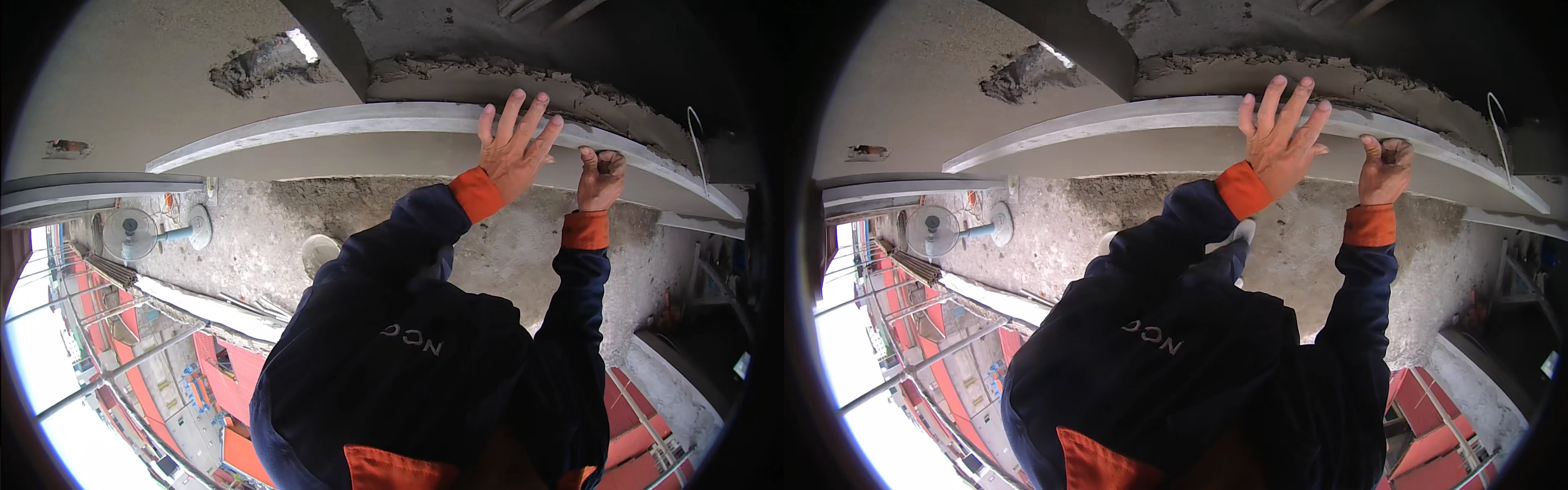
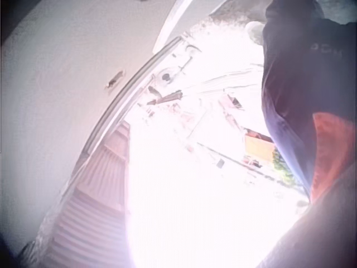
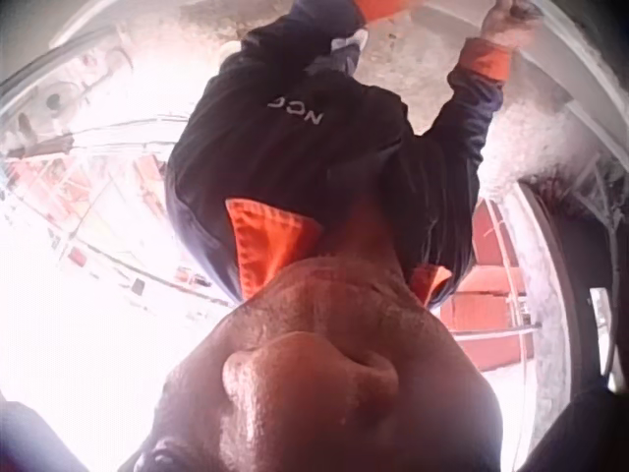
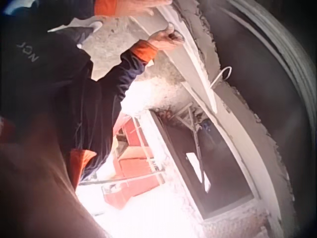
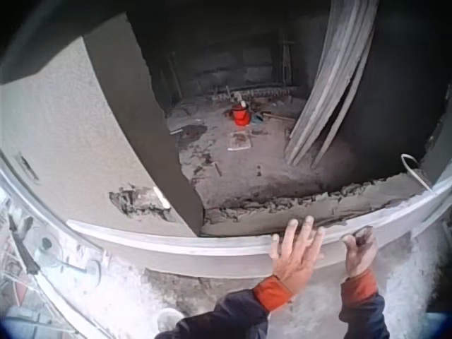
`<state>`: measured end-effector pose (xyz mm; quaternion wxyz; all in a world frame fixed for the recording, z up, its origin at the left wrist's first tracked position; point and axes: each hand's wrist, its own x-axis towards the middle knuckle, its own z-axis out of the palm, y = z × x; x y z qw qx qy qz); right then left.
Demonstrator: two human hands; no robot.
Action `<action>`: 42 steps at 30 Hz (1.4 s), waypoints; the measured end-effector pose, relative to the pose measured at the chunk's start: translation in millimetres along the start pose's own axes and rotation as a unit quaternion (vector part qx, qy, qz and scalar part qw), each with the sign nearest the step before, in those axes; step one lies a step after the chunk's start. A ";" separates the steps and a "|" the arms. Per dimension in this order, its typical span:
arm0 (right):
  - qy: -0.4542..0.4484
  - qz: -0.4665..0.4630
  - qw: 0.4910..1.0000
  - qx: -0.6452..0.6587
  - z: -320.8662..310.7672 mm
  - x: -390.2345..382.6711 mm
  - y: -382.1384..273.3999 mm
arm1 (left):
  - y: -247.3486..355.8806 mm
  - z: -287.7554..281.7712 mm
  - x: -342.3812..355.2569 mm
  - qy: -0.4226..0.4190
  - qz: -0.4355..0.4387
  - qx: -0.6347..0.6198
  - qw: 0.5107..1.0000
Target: The person applies wet plaster or mortar to a wall and the edge of a balcony using a trowel and a long straight edge. The person picks up mortar with the trowel, spreads it along the top of a wooden guide, and smooths the surface while working on an outdoor construction site.
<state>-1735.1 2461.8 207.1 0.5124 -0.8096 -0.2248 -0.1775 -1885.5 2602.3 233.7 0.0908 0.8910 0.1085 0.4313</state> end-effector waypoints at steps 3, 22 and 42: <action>0.007 0.001 0.999 -0.041 -3.4 5.4 12.5 | -39.8 -71.3 -44.1 0.045 -0.013 0.039 0.998; 0.002 -0.023 0.992 -0.127 0.1 13.9 37.6 | -249.3 -192.0 -114.7 0.163 -0.374 0.132 0.903; -0.216 0.756 0.615 0.057 95.2 -918.2 148.4 | -260.4 -183.0 -118.4 0.162 -0.378 0.134 0.901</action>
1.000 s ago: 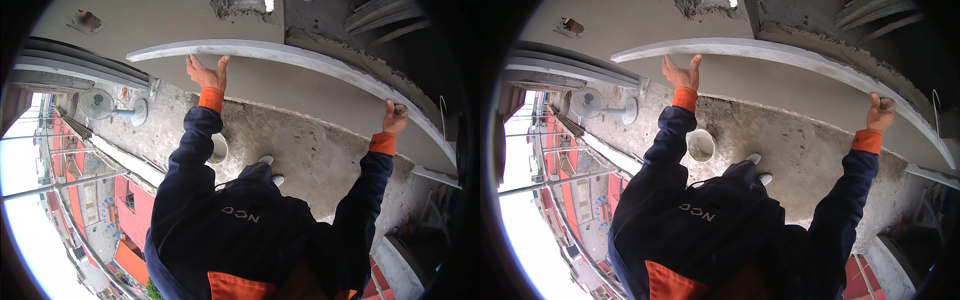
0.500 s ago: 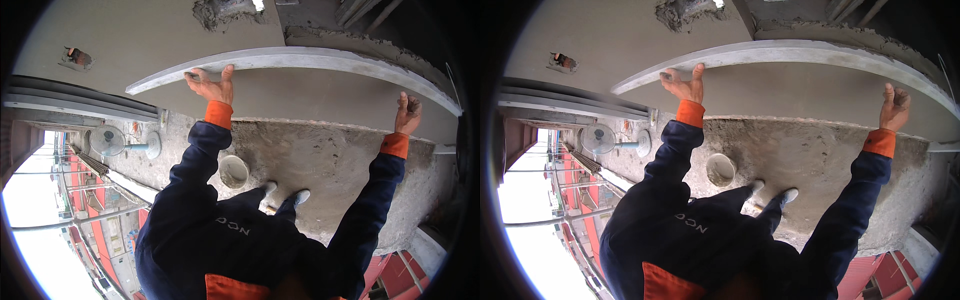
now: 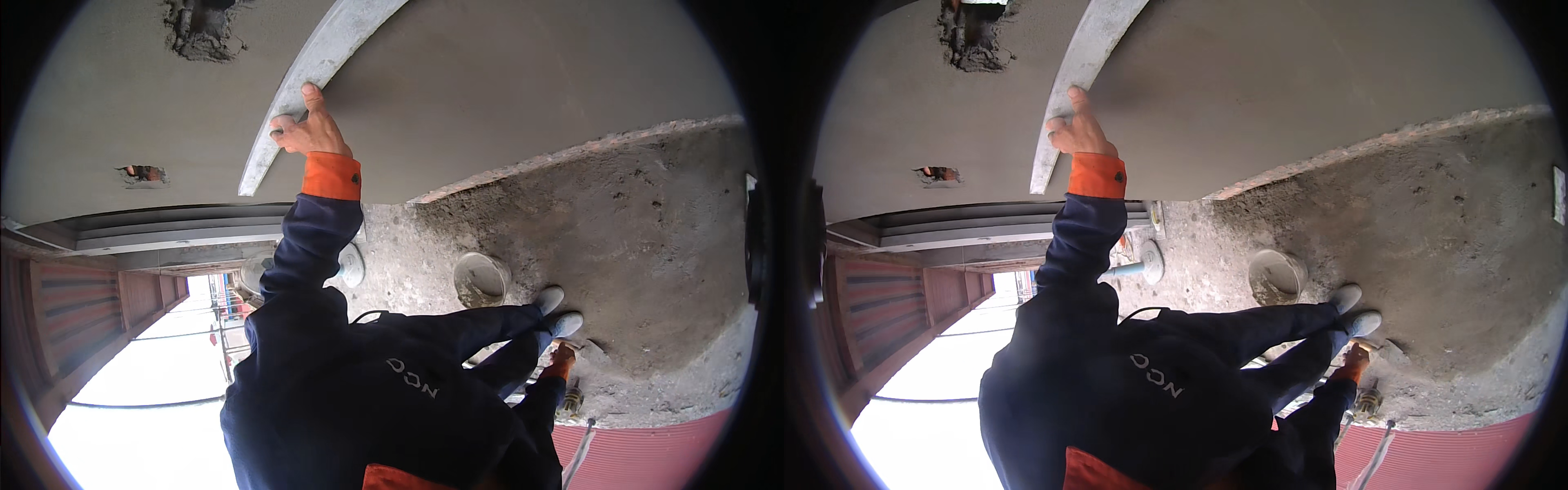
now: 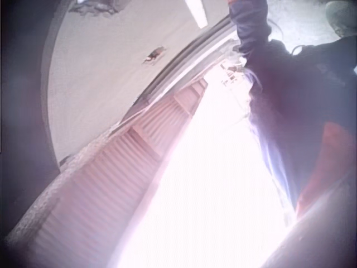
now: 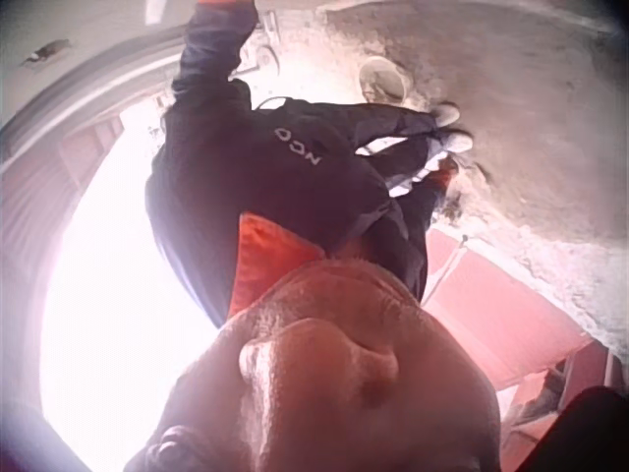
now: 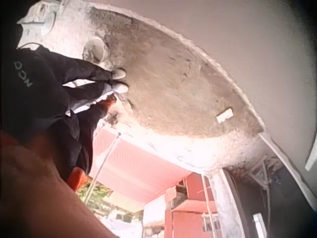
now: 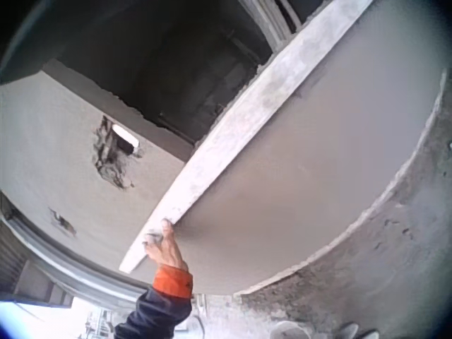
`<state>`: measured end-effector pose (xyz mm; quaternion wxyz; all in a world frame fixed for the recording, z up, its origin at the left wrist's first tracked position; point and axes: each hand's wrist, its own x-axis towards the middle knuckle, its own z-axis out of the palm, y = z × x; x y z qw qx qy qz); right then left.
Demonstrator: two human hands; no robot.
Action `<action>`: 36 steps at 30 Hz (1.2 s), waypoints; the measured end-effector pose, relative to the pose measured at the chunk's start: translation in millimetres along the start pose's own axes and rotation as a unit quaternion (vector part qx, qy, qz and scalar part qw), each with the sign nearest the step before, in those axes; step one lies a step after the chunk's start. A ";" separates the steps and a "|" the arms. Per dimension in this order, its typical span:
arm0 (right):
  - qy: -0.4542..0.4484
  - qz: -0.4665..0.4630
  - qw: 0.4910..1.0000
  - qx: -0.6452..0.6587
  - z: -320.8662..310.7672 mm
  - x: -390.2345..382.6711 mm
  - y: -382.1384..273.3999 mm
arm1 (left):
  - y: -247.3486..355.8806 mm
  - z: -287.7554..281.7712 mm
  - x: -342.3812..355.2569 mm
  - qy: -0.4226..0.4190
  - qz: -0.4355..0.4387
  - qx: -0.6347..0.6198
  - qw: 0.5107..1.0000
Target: The person applies wet plaster or mortar to a wall and the edge of a balcony using a trowel and a long straight edge. The person picks up mortar with the trowel, spreads it along the top of a wooden guide, and smooths the surface while working on an outdoor construction site.
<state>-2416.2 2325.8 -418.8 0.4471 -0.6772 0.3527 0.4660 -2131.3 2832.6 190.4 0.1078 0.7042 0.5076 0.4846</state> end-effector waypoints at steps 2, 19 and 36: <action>-0.044 0.087 0.994 0.041 13.3 -6.6 26.4 | -1.2 3.5 9.3 0.009 0.009 0.043 0.999; 0.234 0.140 0.932 0.240 91.1 -1.7 114.1 | -50.5 51.9 -194.4 -0.494 0.144 0.092 0.852; 0.357 0.439 0.642 0.517 90.3 174.4 294.2 | -107.0 93.8 -301.3 -0.559 0.188 0.090 0.802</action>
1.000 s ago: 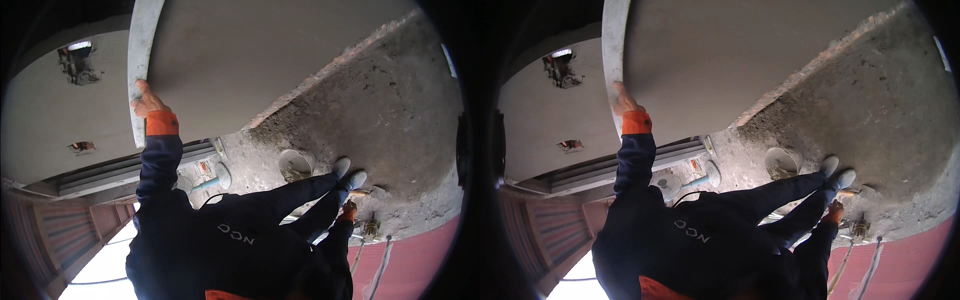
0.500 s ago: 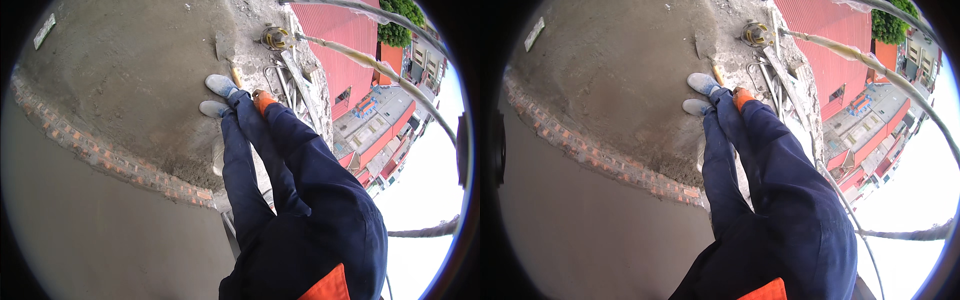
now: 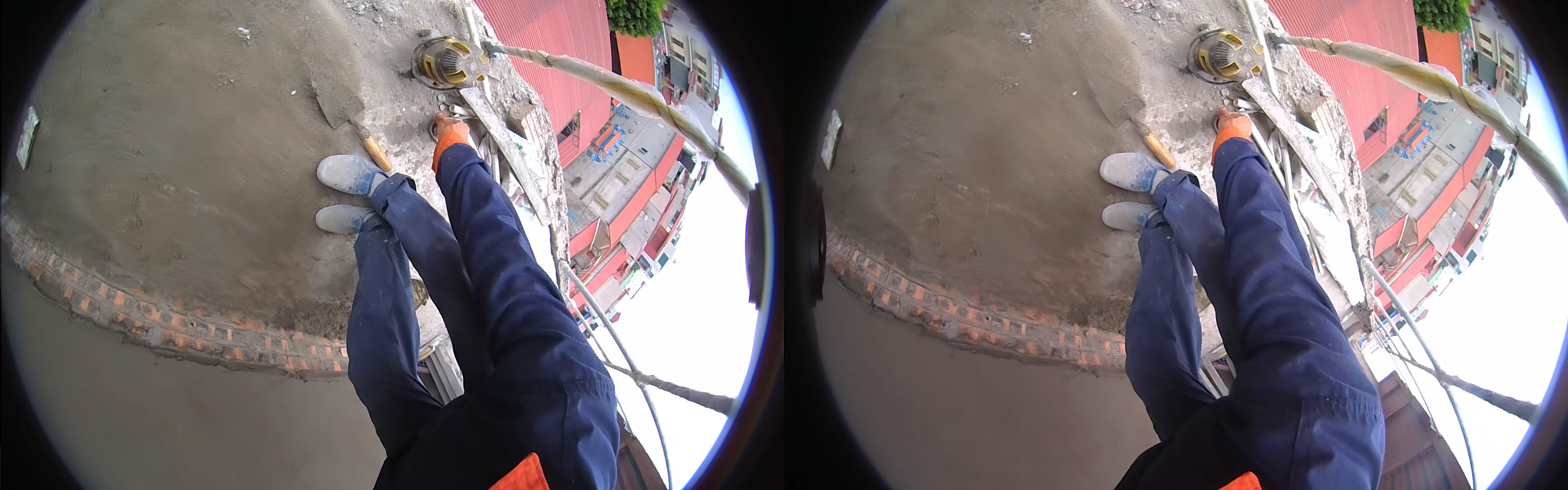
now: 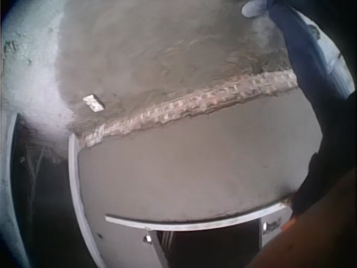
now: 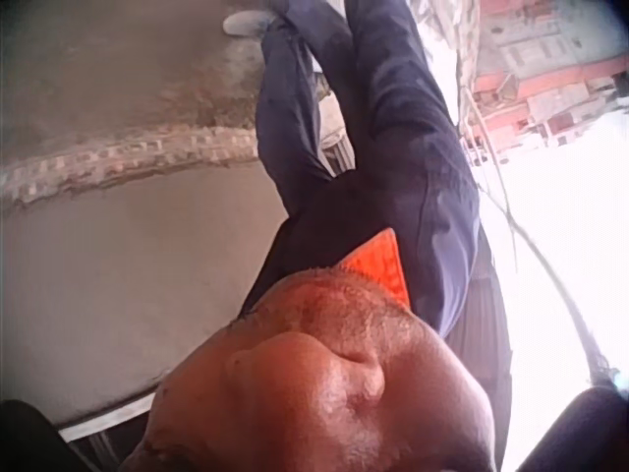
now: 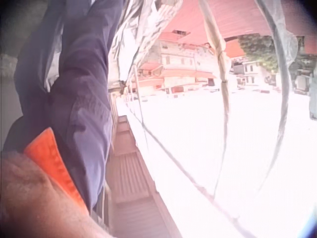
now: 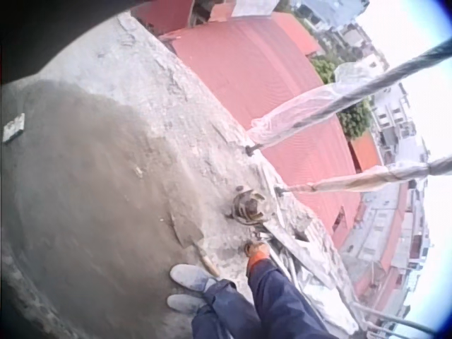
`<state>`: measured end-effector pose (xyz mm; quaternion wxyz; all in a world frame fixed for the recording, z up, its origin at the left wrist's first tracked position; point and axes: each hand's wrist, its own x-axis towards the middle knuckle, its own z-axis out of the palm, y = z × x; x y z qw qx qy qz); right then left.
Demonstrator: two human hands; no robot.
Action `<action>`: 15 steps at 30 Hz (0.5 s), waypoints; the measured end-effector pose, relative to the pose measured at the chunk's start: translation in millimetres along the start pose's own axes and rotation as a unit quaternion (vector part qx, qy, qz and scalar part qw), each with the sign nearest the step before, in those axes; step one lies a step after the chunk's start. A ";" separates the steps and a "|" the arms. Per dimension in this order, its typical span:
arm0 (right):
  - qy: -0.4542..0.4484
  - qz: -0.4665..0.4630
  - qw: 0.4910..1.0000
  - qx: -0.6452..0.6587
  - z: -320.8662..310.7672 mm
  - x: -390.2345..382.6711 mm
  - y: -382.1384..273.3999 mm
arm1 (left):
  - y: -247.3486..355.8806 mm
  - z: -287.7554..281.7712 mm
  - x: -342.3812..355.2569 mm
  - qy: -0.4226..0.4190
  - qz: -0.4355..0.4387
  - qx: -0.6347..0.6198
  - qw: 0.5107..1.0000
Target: The person applies wet plaster or mortar to a wall and the edge of a balcony using a trowel and a long straight edge. The person picks up mortar with the trowel, spreads it along the top of a wooden guide, and smooths the surface while working on an outdoor construction site.
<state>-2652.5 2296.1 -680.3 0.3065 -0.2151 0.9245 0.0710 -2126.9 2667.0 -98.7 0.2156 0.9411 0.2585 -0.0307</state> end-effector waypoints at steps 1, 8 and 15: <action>-0.041 0.021 0.999 0.020 -6.9 -12.9 -4.6 | 2.4 -8.6 -3.5 0.007 -0.001 0.001 1.000; -0.155 0.016 0.965 0.210 -19.7 -59.2 -36.4 | -8.8 -20.1 -0.5 -0.003 -0.023 -0.020 1.000; -0.225 0.018 0.974 -0.015 -47.4 -121.9 2.0 | -5.3 -61.3 6.5 0.007 -0.043 -0.047 0.998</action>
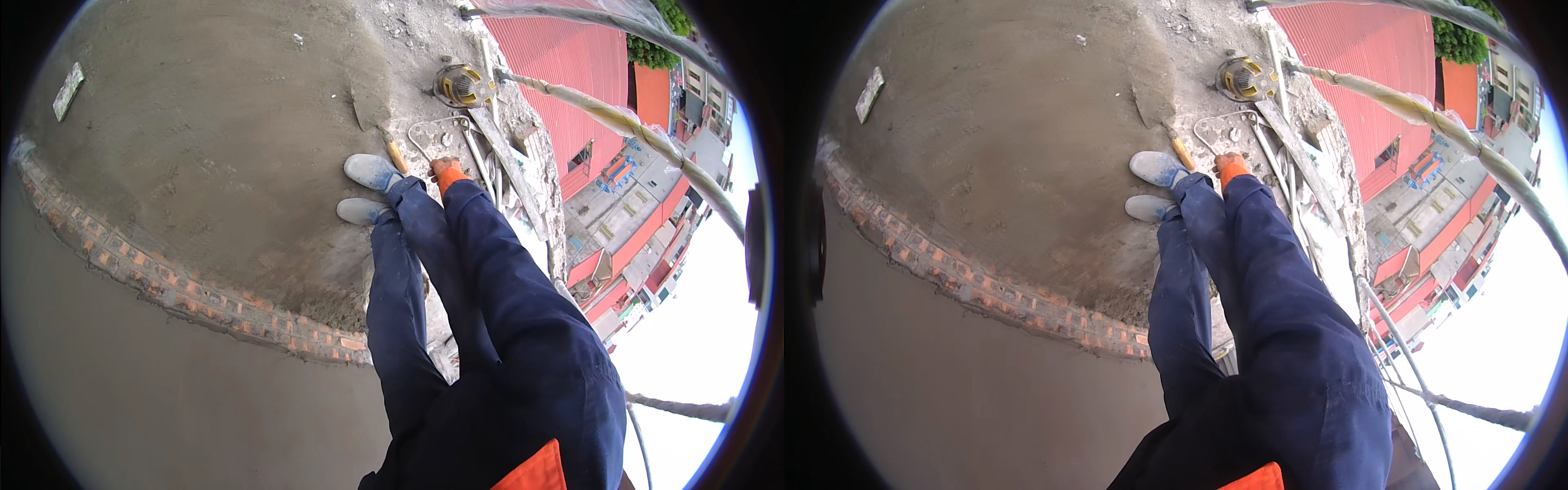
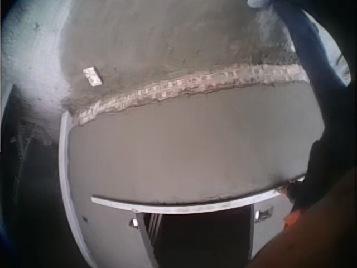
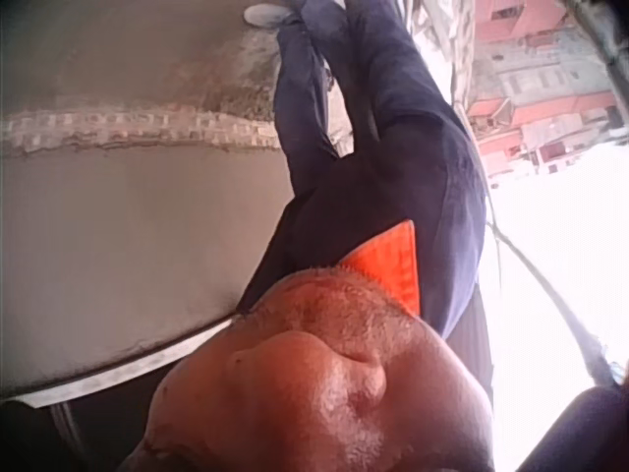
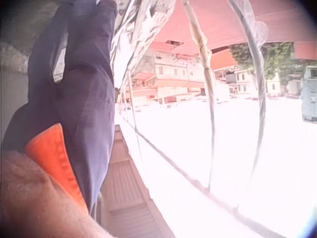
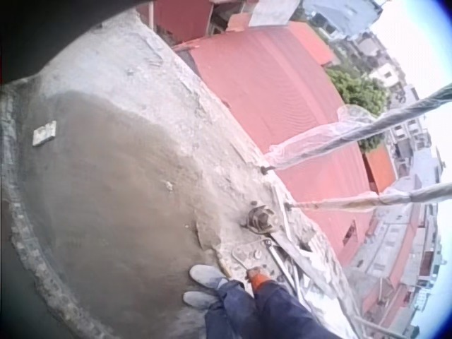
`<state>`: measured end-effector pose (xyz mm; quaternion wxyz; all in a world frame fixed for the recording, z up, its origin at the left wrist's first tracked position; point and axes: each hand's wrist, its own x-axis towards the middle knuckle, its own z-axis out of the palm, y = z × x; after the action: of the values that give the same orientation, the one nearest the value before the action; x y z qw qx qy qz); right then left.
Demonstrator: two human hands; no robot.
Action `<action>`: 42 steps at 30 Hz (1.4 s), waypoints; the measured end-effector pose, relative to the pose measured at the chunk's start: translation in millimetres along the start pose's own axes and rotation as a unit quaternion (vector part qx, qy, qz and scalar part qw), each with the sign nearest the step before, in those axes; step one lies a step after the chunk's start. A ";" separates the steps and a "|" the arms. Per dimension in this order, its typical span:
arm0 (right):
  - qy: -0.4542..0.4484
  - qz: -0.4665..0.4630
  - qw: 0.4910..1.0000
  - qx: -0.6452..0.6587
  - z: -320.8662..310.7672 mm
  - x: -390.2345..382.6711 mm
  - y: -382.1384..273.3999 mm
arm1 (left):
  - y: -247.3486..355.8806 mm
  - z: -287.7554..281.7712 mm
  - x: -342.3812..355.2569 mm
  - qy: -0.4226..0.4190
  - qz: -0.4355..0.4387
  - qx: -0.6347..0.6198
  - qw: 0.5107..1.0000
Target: The person applies wet plaster or mortar to a wall and the edge of a balcony using a trowel and a long straight edge. The person picks up mortar with the trowel, spreads it along the top of a wooden guide, and smooths the surface while working on an outdoor construction site.
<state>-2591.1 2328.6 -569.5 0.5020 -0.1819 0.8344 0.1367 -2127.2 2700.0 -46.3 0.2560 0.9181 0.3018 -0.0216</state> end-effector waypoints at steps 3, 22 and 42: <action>0.107 -0.148 0.971 -0.153 10.2 1.0 12.1 | -0.8 -31.8 6.2 0.016 -0.017 -0.015 1.000; 0.006 -0.364 0.791 -0.491 -58.0 -37.6 62.3 | 57.4 -273.5 -10.0 0.473 -0.192 -0.010 0.860; 0.077 -0.535 0.617 -0.573 -132.5 -524.8 -149.7 | 25.1 -263.6 23.7 0.515 -0.173 -0.053 0.838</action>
<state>-2404.0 2227.3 -49.8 0.2139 -0.8564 0.3778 0.2795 -2123.9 2823.0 189.3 0.1042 0.7147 0.5448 0.4261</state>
